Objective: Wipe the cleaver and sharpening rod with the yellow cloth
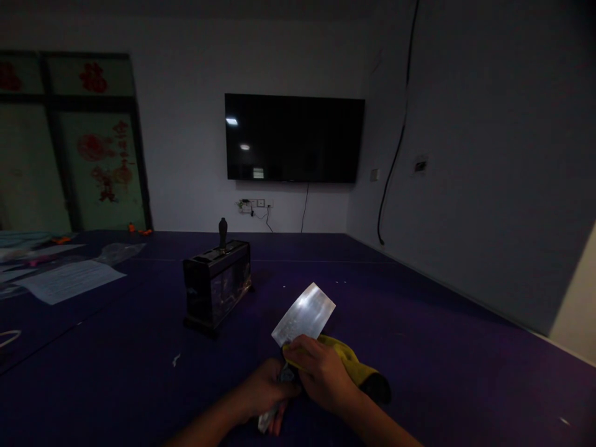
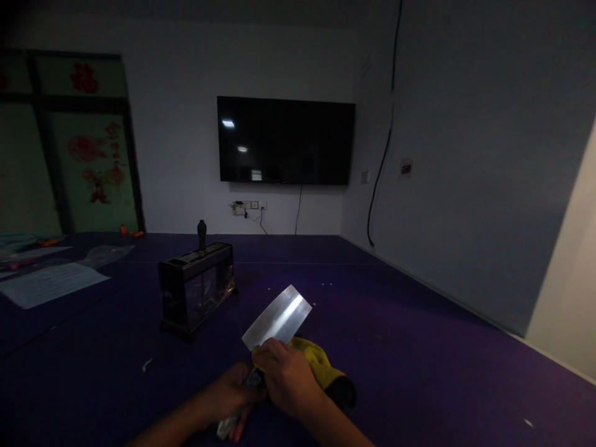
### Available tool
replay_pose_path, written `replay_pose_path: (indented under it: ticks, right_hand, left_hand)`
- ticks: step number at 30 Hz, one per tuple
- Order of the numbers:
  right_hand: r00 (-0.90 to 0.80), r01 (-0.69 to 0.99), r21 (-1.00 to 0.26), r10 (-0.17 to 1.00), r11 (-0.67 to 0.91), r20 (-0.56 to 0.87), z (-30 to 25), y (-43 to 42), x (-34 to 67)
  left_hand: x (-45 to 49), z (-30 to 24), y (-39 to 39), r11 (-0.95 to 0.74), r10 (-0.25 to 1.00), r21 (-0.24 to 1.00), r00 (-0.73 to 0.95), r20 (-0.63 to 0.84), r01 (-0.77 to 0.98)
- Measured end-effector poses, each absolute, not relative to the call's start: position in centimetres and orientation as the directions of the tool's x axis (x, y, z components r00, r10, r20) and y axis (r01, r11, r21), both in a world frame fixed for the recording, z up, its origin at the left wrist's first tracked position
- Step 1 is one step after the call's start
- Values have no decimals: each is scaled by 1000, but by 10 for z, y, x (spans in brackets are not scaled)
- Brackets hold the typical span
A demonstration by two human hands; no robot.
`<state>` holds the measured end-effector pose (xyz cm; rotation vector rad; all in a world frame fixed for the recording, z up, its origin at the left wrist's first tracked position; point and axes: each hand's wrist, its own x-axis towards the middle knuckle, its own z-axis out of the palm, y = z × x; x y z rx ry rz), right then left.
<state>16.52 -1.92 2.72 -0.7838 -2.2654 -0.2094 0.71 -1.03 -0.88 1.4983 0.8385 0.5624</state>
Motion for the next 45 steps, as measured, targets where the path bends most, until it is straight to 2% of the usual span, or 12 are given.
replay_pose_path:
  ticks: [10, 18, 26, 35, 45]
  right_hand:
    - [-573, 587, -71, 476, 807, 667, 30, -21, 165]
    - [-576, 564, -46, 433, 824, 694, 27, -17, 167]
    - [-536, 633, 24, 416, 774, 735, 21, -10, 171]
    - [-406, 710, -60, 477, 702, 780, 25, -6, 174]
    - [-512, 663, 9, 444, 749, 735, 22, -12, 166]
  left_hand:
    - [6, -5, -12, 60, 769, 978, 615, -174, 201]
    - [6, -8, -11, 66, 762, 983, 628, -160, 171]
    - [4, -5, -13, 51, 765, 974, 619, -179, 219]
    - [2, 4, -17, 77, 769, 961, 598, -228, 267]
    - [5, 1, -15, 75, 756, 966, 617, -216, 247]
